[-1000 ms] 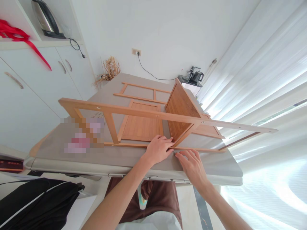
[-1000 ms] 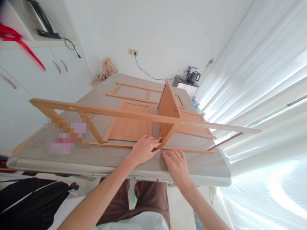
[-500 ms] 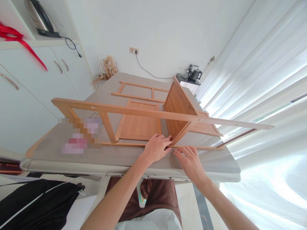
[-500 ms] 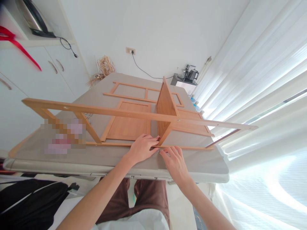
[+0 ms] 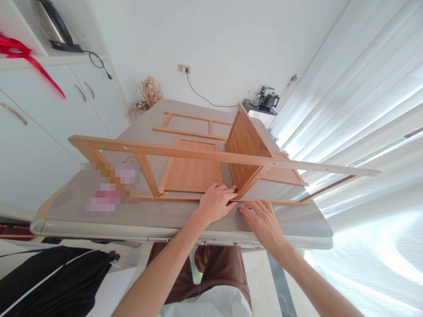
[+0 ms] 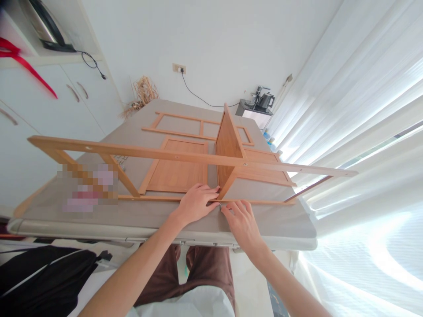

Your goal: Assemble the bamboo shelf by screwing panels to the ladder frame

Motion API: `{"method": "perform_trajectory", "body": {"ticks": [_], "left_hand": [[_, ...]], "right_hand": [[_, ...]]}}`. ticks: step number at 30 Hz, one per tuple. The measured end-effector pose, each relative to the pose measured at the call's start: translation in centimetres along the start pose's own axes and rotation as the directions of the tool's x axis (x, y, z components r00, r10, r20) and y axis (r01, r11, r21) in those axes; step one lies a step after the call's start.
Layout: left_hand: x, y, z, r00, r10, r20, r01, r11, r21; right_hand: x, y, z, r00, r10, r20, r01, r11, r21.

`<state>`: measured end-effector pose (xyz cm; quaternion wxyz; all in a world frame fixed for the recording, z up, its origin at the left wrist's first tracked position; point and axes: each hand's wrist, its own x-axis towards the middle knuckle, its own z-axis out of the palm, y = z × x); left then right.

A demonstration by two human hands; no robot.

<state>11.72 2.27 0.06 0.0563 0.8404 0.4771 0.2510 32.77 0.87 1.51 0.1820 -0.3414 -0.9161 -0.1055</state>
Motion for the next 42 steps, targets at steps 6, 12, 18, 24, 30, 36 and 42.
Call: {"method": "perform_trajectory", "body": {"ticks": [6, 12, 18, 24, 30, 36, 42], "left_hand": [[0.0, 0.1, -0.2, 1.000, 0.003, -0.001, -0.003, 1.000, 0.013], [0.0, -0.1, -0.1, 1.000, 0.011, 0.001, -0.011, 1.000, 0.019], [0.0, 0.0, -0.1, 1.000, 0.001, 0.007, -0.001, 1.000, 0.023], [0.1, -0.1, 0.1, 1.000, -0.001, 0.008, 0.001, 1.000, 0.013], [0.0, -0.1, 0.0, 1.000, -0.001, 0.007, 0.001, 1.000, 0.001], [0.1, 0.0, -0.1, 1.000, -0.004, 0.021, 0.004, 1.000, 0.002], [0.2, 0.1, -0.3, 1.000, -0.004, 0.030, 0.005, 1.000, -0.001]], "right_hand": [[1.5, -0.1, -1.1, 0.996, -0.042, 0.073, 0.045, 0.998, -0.041], [2.4, -0.2, -1.4, 0.989, -0.090, 0.122, 0.095, 0.995, -0.035], [1.2, 0.4, -0.7, 0.988, -0.010, 0.151, 0.000, 0.998, 0.067], [0.4, 0.5, -0.3, 0.986, 0.092, 0.141, -0.122, 0.968, 0.220], [0.2, 0.5, 0.1, 0.986, 0.134, 0.099, -0.156, 0.950, 0.270], [0.4, 0.1, -0.2, 0.991, 0.102, 0.092, -0.118, 0.975, 0.190], [0.1, -0.4, 0.3, 0.996, 0.082, 0.034, -0.084, 0.994, 0.069]]}}
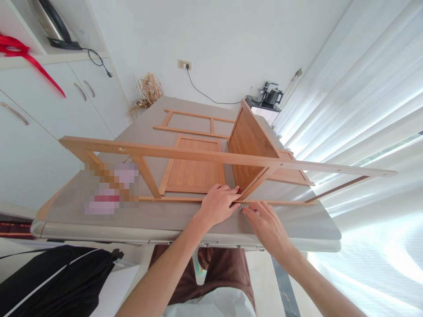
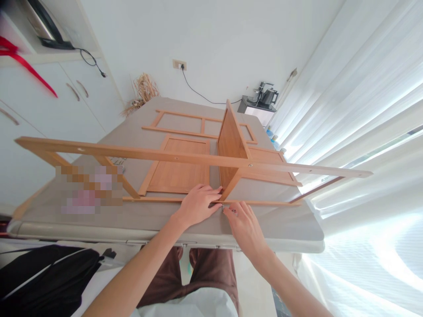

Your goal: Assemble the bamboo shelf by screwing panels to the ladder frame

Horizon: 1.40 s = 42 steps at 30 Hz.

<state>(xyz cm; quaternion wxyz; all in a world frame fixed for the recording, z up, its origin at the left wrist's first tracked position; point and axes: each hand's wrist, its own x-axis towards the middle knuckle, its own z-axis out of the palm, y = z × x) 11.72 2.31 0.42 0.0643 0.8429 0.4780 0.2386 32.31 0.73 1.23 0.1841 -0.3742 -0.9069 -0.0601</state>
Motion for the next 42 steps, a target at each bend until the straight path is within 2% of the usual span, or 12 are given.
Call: {"method": "perform_trajectory", "body": {"ticks": [14, 20, 23, 26, 29, 35, 42], "left_hand": [[-0.1, -0.2, 0.1, 1.000, -0.004, -0.013, 0.004, 1.000, -0.018], [-0.1, -0.2, 0.1, 1.000, -0.004, -0.011, 0.003, 0.999, -0.035], [-0.1, -0.1, 0.1, 1.000, -0.006, -0.018, 0.006, 1.000, -0.023], [-0.1, -0.1, 0.1, 1.000, -0.010, -0.010, 0.010, 1.000, -0.005], [-0.1, -0.1, 0.1, 1.000, -0.010, -0.011, 0.010, 1.000, -0.004], [-0.1, -0.1, 0.3, 0.999, -0.009, -0.036, 0.008, 1.000, -0.019], [-0.1, 0.0, 0.3, 0.999, -0.006, -0.041, 0.005, 1.000, -0.014]], "right_hand": [[0.4, -1.1, -0.4, 0.998, -0.040, 0.041, 0.046, 0.985, -0.166], [0.9, -1.8, -0.6, 0.993, -0.067, 0.093, 0.091, 0.955, -0.283], [0.9, -1.4, -0.4, 0.997, -0.026, 0.069, 0.040, 0.977, -0.208], [0.5, -0.6, 0.0, 0.997, 0.063, 0.040, -0.062, 0.998, -0.010], [0.0, 0.0, 0.5, 0.992, 0.125, 0.026, -0.128, 0.980, 0.153], [-0.7, 0.2, 1.4, 0.972, 0.225, -0.068, -0.204, 0.950, 0.235], [-1.3, 0.5, 2.3, 0.957, 0.281, -0.076, -0.248, 0.922, 0.297]]}}
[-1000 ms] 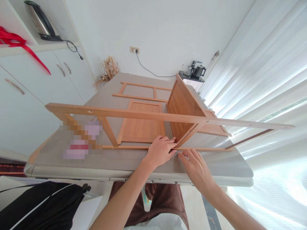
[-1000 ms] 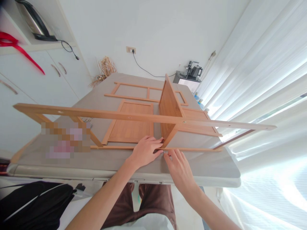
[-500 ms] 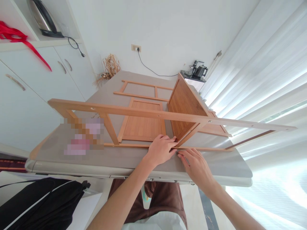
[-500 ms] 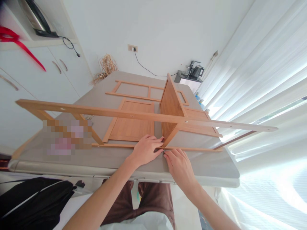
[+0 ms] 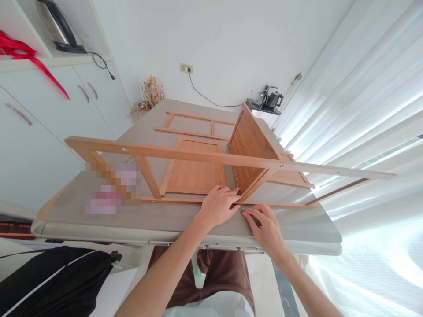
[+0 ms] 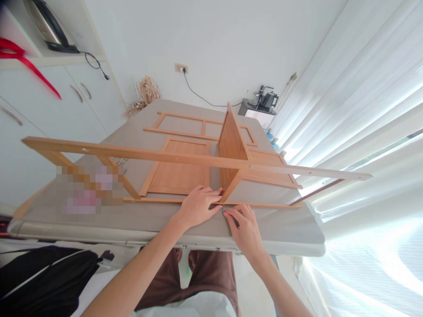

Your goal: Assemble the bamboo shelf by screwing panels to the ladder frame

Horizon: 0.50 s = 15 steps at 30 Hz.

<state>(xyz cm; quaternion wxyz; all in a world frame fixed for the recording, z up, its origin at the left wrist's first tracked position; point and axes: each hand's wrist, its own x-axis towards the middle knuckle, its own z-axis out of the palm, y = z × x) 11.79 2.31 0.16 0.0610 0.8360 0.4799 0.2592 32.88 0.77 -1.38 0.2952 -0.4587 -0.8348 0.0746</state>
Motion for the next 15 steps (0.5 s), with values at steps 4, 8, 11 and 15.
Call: {"method": "perform_trajectory", "body": {"ticks": [4, 8, 11, 15], "left_hand": [[0.0, 0.1, 0.0, 1.000, -0.007, -0.001, 0.007, 1.000, 0.003], [0.0, 0.2, 0.0, 1.000, -0.013, 0.002, 0.013, 1.000, 0.006], [0.0, 0.2, -0.1, 1.000, -0.010, 0.007, 0.010, 1.000, 0.014], [0.1, 0.3, -0.2, 1.000, -0.013, 0.019, 0.013, 1.000, 0.022]], "right_hand": [[-0.3, 0.2, 0.1, 1.000, 0.006, -0.007, -0.006, 1.000, 0.005], [-0.4, 0.0, -0.6, 0.994, -0.097, 0.041, 0.097, 0.995, 0.000], [-0.4, -0.3, -1.2, 0.986, -0.159, 0.043, 0.162, 0.984, -0.074], [-0.3, -0.4, -1.3, 0.980, -0.196, 0.033, 0.199, 0.969, -0.146]]}}
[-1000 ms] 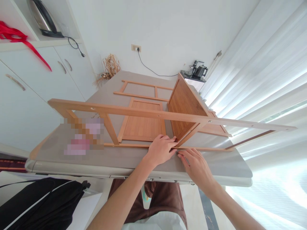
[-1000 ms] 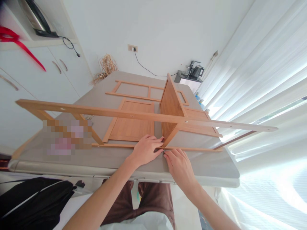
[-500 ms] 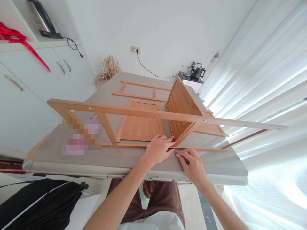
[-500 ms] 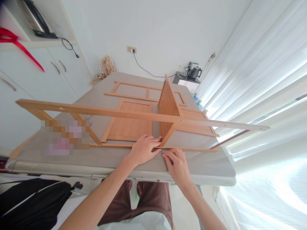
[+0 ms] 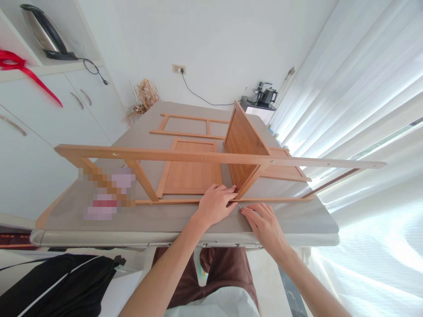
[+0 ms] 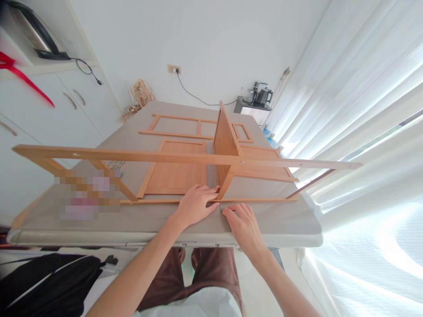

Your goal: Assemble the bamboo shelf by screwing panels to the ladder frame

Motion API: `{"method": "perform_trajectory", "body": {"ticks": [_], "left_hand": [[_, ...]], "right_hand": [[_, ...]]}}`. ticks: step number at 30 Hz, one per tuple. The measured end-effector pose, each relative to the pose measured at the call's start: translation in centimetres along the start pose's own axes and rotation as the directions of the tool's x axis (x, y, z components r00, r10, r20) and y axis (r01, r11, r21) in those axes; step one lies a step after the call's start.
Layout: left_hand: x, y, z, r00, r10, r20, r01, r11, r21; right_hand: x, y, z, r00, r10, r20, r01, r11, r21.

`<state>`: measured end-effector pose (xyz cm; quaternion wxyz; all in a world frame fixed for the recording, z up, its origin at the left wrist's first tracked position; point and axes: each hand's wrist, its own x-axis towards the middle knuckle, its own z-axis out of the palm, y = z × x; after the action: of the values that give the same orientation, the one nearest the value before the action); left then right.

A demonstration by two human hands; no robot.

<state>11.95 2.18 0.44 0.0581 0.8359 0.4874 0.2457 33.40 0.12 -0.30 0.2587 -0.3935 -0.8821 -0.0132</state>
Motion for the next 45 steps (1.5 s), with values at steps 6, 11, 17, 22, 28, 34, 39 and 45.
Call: {"method": "perform_trajectory", "body": {"ticks": [6, 11, 17, 22, 28, 34, 39, 45], "left_hand": [[0.1, 0.1, -0.2, 1.000, 0.003, 0.003, -0.003, 1.000, 0.002], [0.0, 0.0, -0.1, 1.000, 0.003, 0.008, -0.003, 1.000, 0.004], [0.0, -0.1, 0.1, 1.000, 0.004, 0.005, -0.004, 1.000, 0.002], [0.0, -0.1, 0.1, 1.000, 0.007, 0.002, -0.007, 1.000, 0.002], [0.0, -0.1, 0.1, 1.000, 0.011, 0.001, -0.011, 1.000, 0.005], [-0.1, -0.1, 0.1, 1.000, 0.009, -0.010, -0.009, 1.000, 0.007], [-0.1, -0.1, 0.2, 1.000, 0.008, -0.015, -0.008, 1.000, 0.003], [0.0, 0.0, 0.1, 1.000, 0.002, -0.017, -0.002, 1.000, 0.003]], "right_hand": [[0.4, 0.1, 0.3, 0.999, 0.023, 0.033, -0.022, 0.999, -0.038], [0.7, -0.3, -0.1, 0.999, -0.013, 0.049, 0.018, 0.995, -0.103], [0.7, -0.4, -0.1, 0.997, -0.059, 0.051, 0.065, 0.989, -0.130], [1.0, -0.4, -0.1, 0.996, -0.078, 0.050, 0.085, 0.982, -0.167], [1.4, -1.1, -0.4, 0.990, -0.105, 0.092, 0.124, 0.966, -0.226], [1.3, -0.8, -0.2, 0.996, -0.015, 0.088, 0.027, 0.989, -0.144], [0.6, -0.5, 0.6, 0.989, 0.140, 0.047, -0.141, 0.990, 0.028], [0.2, -0.3, 1.2, 0.981, 0.193, -0.006, -0.191, 0.976, 0.101]]}}
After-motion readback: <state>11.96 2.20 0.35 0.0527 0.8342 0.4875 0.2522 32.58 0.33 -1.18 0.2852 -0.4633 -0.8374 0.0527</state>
